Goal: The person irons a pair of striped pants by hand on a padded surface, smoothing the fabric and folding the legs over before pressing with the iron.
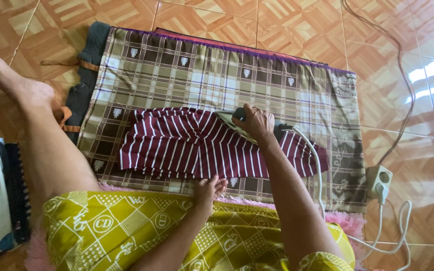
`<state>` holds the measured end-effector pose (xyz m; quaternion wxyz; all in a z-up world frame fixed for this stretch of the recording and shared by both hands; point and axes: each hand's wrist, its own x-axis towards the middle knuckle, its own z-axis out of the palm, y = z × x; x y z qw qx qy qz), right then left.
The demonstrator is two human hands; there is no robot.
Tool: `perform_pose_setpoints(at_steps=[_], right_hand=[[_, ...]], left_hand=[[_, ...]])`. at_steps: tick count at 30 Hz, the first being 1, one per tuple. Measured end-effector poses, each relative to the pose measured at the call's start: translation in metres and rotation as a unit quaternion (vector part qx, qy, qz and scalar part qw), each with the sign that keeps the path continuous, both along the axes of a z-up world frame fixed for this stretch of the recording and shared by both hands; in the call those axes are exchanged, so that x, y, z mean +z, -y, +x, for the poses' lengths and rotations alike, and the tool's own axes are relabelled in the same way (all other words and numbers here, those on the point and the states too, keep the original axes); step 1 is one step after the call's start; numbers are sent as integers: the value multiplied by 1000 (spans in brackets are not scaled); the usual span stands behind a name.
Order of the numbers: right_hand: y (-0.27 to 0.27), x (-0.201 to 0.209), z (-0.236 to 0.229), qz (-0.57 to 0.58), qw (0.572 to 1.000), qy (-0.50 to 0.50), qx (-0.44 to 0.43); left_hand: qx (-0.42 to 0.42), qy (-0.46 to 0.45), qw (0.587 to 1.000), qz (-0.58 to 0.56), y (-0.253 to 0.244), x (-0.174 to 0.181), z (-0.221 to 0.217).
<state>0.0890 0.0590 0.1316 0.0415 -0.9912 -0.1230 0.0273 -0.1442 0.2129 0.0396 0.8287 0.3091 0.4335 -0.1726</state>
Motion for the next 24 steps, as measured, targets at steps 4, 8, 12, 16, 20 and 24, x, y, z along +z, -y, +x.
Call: perform_pose_setpoints(at_steps=[4,8,12,16,20,24], right_hand=[[5,-5,-18,67,997,-45,-17],[10,35,-80,31,997,-69,34],[43,4,-110,4,994,-71,78],[47,11,-127,0,994,-70,90],[39,6,-108,-3,996,-47,76],[21,-10,-73,11,996,-31,79]], left_hand=[[-28,23,999,30,-3,-29,-1],[-53,10,999,1,-14,-25,-3],[-66,51,996,42,-14,-10,-6],[-75,61,993,67,-10,-5,-5],[-70,56,993,71,-9,-7,-2],[-78,59,992,74,-12,2,-6]])
